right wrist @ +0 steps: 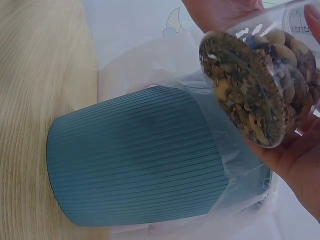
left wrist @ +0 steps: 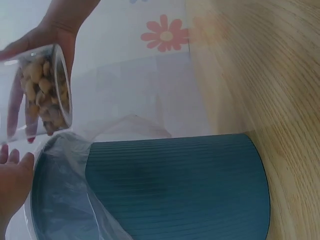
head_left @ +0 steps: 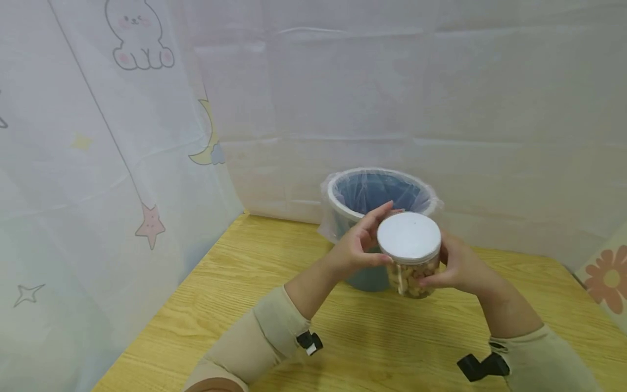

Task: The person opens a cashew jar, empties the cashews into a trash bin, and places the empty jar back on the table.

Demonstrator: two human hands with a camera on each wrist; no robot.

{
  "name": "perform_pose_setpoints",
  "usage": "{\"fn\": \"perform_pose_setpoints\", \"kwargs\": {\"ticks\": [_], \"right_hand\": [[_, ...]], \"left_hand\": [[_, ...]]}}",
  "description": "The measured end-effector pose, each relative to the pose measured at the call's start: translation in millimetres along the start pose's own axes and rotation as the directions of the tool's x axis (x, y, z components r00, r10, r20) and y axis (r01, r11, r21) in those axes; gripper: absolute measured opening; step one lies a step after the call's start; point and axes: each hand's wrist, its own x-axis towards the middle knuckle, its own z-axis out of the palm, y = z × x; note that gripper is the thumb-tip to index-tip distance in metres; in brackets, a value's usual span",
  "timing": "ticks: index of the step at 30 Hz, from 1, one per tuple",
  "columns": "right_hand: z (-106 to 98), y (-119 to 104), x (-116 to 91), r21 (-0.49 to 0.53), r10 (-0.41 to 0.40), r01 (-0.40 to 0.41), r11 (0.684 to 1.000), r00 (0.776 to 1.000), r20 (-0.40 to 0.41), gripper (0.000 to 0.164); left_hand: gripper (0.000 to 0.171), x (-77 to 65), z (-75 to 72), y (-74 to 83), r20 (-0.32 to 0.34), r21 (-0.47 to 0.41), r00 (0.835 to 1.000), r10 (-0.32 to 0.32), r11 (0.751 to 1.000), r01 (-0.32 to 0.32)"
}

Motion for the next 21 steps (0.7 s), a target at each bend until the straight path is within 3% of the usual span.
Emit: {"fn": "perform_pose_setpoints", "kwargs": {"ticks": [5, 9, 16, 21], "right_hand": [[-1.2, 1.1, -2.4, 0.134, -0.031, 0.016, 0.991, 0.993, 0.114, 0.092], [-0.8, 1.9, -2.3, 0.169, -0.044, 0.016, 0.985, 0.986, 0.161, 0.088], [-0.5, 2.2, -2.0, 0.192, -0.055, 0.018, 0.981, 0.981, 0.188, 0.085], [0.6, 3.6, -1.7, 0.208, -0.040, -0.004, 0.978, 0.977, 0.207, 0.083]], "left_hand": [[0.106, 0.3, -5.1, -2.8, 0.084, -0.019, 0.996, -0.005, 1.000, 0.007], [0.113, 1.0, -5.9, -3.0, 0.124, -0.013, 0.992, -0.001, 1.000, 0.003], [0.113, 1.0, -5.1, -3.5, 0.131, -0.020, 0.991, -0.014, 1.000, 0.017], [0.114, 0.4, -1.9, -4.4, 0.123, -0.061, 0.990, -0.064, 0.996, 0.071]]}}
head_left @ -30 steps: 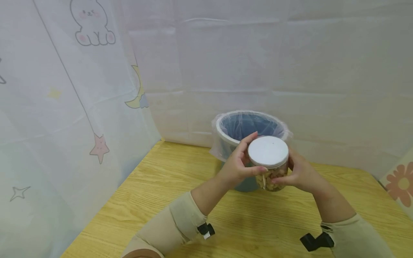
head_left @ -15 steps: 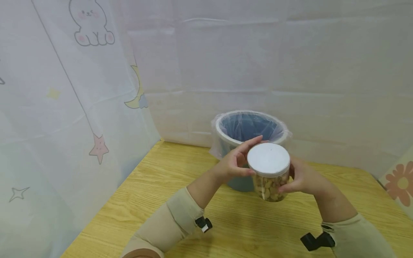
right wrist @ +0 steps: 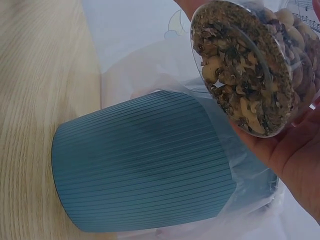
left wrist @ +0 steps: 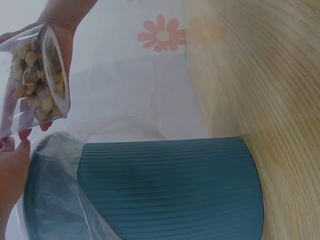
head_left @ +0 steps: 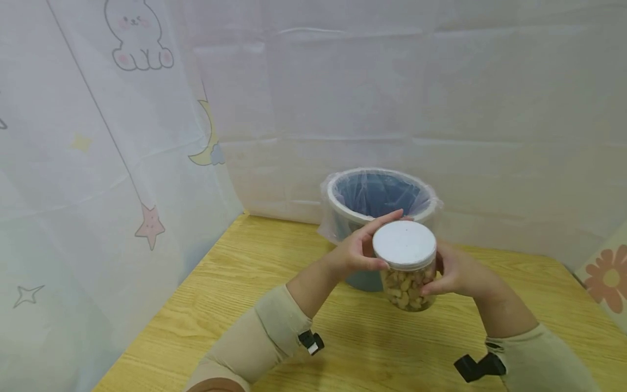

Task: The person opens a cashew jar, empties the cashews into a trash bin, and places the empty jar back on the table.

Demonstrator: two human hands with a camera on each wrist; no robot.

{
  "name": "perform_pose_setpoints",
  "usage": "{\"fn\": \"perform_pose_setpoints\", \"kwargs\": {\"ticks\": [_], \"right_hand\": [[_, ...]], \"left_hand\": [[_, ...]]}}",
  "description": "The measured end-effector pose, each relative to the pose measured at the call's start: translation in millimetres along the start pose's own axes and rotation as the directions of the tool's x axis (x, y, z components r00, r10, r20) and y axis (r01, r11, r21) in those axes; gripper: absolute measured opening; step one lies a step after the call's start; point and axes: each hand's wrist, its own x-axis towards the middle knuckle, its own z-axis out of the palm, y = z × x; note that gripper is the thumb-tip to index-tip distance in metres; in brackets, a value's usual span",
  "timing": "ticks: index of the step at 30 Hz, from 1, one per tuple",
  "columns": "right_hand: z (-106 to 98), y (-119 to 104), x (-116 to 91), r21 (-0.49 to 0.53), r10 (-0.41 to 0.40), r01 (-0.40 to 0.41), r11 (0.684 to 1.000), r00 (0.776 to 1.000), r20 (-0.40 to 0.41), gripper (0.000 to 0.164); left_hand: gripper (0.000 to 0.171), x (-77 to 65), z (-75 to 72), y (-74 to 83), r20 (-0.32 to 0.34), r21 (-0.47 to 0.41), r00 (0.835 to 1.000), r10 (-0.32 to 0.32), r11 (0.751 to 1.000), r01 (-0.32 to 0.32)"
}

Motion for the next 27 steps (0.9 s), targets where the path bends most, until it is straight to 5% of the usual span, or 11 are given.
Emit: {"fn": "perform_pose_setpoints", "kwargs": {"ticks": [27], "right_hand": [[2.5, 5.8, -0.5, -0.061, 0.027, -0.034, 0.998, 0.994, -0.105, 0.093]], "left_hand": [[0.101, 2.8, 12.3, -3.8, -0.112, -0.092, 0.994, -0.004, 0.996, -0.006]]}}
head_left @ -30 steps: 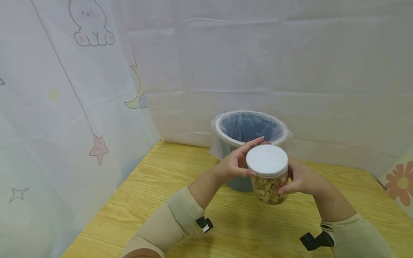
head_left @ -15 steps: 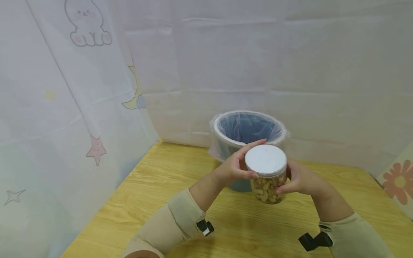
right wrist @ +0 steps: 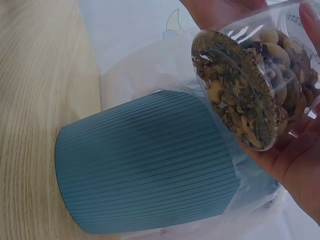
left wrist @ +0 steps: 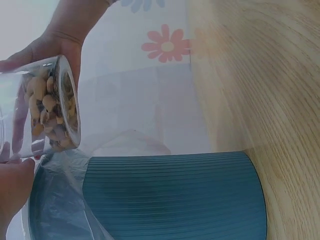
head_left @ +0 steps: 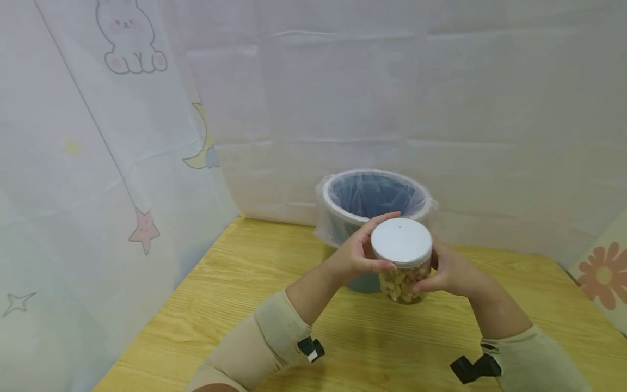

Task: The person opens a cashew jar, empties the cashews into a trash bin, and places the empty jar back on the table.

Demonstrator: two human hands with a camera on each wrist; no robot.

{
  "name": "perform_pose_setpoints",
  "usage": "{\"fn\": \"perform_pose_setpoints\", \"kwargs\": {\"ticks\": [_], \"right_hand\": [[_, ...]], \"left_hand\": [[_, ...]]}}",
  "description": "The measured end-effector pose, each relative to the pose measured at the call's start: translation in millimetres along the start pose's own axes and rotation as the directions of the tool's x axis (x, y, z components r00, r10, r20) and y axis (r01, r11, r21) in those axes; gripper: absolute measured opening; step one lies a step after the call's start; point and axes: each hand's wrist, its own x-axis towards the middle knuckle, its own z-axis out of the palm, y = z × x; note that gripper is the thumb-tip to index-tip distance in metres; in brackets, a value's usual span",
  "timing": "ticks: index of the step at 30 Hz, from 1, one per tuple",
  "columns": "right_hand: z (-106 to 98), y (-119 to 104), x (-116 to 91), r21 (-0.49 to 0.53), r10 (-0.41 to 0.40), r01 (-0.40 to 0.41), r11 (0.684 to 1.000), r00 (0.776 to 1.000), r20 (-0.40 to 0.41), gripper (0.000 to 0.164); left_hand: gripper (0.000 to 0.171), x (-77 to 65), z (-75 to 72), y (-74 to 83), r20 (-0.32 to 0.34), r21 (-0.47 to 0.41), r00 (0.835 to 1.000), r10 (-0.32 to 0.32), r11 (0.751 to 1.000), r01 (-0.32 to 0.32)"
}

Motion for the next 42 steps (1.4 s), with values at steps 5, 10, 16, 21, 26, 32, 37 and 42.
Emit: {"fn": "perform_pose_setpoints", "kwargs": {"ticks": [5, 10, 16, 21, 26, 32, 37, 42], "right_hand": [[1.7, 0.2, 0.4, -0.045, 0.021, -0.023, 0.999, 0.999, -0.039, 0.093], [3.3, -0.5, 1.1, -0.074, 0.053, -0.059, 0.996, 0.996, -0.073, 0.095], [3.8, -1.1, 2.1, -0.034, 0.022, -0.025, 0.999, 0.997, -0.077, 0.095], [3.4, -1.6, 1.9, -0.026, -0.006, 0.004, 1.000, 0.997, -0.077, 0.094], [2.7, -1.6, 0.6, -0.014, -0.019, 0.018, 1.000, 0.998, -0.054, 0.093], [2.0, -2.5, -1.4, 0.019, -0.034, 0.034, 0.999, 0.999, -0.008, 0.092], [1.1, -2.9, -2.2, 0.042, -0.047, 0.046, 0.998, 0.999, 0.024, 0.089], [-0.4, -2.8, -2.2, 0.050, -0.048, 0.045, 0.998, 0.997, 0.059, 0.083]], "left_hand": [[0.105, -1.2, 1.8, -0.2, -0.053, 0.111, 0.998, 0.020, 0.994, -0.014], [0.095, -2.6, 2.6, -0.6, -0.088, 0.161, 0.995, 0.037, 0.987, -0.023], [0.091, -4.5, 0.4, 1.5, -0.082, 0.168, 0.994, 0.069, 0.984, -0.055], [0.100, -4.0, -6.6, 3.2, -0.031, 0.181, 0.992, 0.121, 0.977, -0.114], [0.107, -4.2, -14.8, 4.9, 0.004, 0.191, 0.993, 0.120, 0.975, -0.118], [0.110, -5.6, -16.6, 6.5, 0.038, 0.155, 0.996, 0.078, 0.984, -0.083], [0.109, -6.1, -15.5, 7.4, 0.064, 0.149, 0.996, 0.057, 0.987, -0.066], [0.111, -5.8, -15.2, 7.8, 0.090, 0.135, 0.994, 0.055, 0.989, -0.067]]}}
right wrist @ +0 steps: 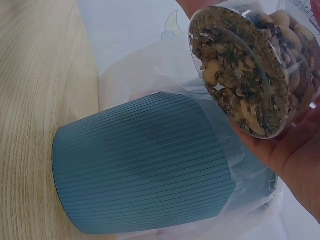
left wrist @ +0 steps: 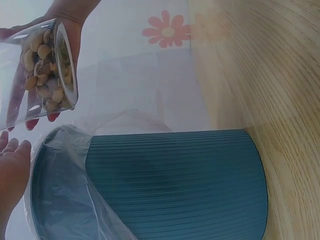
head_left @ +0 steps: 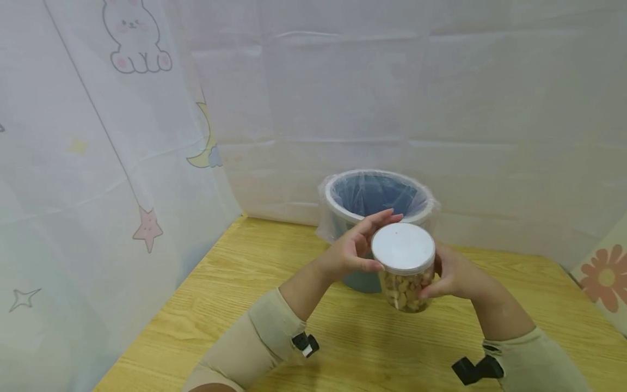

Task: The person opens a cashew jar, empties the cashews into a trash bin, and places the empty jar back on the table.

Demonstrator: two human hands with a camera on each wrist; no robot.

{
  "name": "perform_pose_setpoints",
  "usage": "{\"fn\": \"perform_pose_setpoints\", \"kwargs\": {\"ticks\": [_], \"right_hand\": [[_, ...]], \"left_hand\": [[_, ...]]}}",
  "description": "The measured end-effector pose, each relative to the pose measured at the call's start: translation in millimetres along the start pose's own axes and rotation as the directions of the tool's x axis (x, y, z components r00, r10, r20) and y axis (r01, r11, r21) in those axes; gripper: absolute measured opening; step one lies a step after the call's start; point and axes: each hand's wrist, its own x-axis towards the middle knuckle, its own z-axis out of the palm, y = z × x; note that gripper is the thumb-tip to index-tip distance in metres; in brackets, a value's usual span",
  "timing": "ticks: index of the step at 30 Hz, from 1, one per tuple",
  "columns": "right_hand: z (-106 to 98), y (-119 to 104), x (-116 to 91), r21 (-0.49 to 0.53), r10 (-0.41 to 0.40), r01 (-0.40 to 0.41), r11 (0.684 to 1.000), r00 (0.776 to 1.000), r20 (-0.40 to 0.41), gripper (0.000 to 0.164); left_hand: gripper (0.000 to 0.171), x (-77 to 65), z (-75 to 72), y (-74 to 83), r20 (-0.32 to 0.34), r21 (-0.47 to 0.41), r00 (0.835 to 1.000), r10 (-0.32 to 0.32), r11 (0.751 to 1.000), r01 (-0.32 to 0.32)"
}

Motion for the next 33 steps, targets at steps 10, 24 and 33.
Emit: {"fn": "perform_pose_setpoints", "kwargs": {"ticks": [10, 24, 33], "right_hand": [[-1.4, 1.8, 1.8, 0.047, -0.043, 0.040, 0.998, 0.997, 0.063, 0.082], [-0.7, -2.0, 2.1, 0.035, 0.036, -0.037, 0.999, 0.999, 0.034, 0.083], [1.4, -6.9, 5.2, -0.112, 0.121, -0.130, 0.985, 0.989, -0.079, 0.090]], "left_hand": [[0.109, 3.7, 1.2, 0.3, 0.065, -0.009, 0.998, 0.013, 1.000, -0.013], [0.104, 1.8, 3.5, -0.3, 0.023, -0.027, 0.999, -0.029, 0.999, 0.030], [0.101, 0.4, 7.5, -2.0, -0.077, -0.051, 0.996, -0.034, 0.998, 0.030]]}}
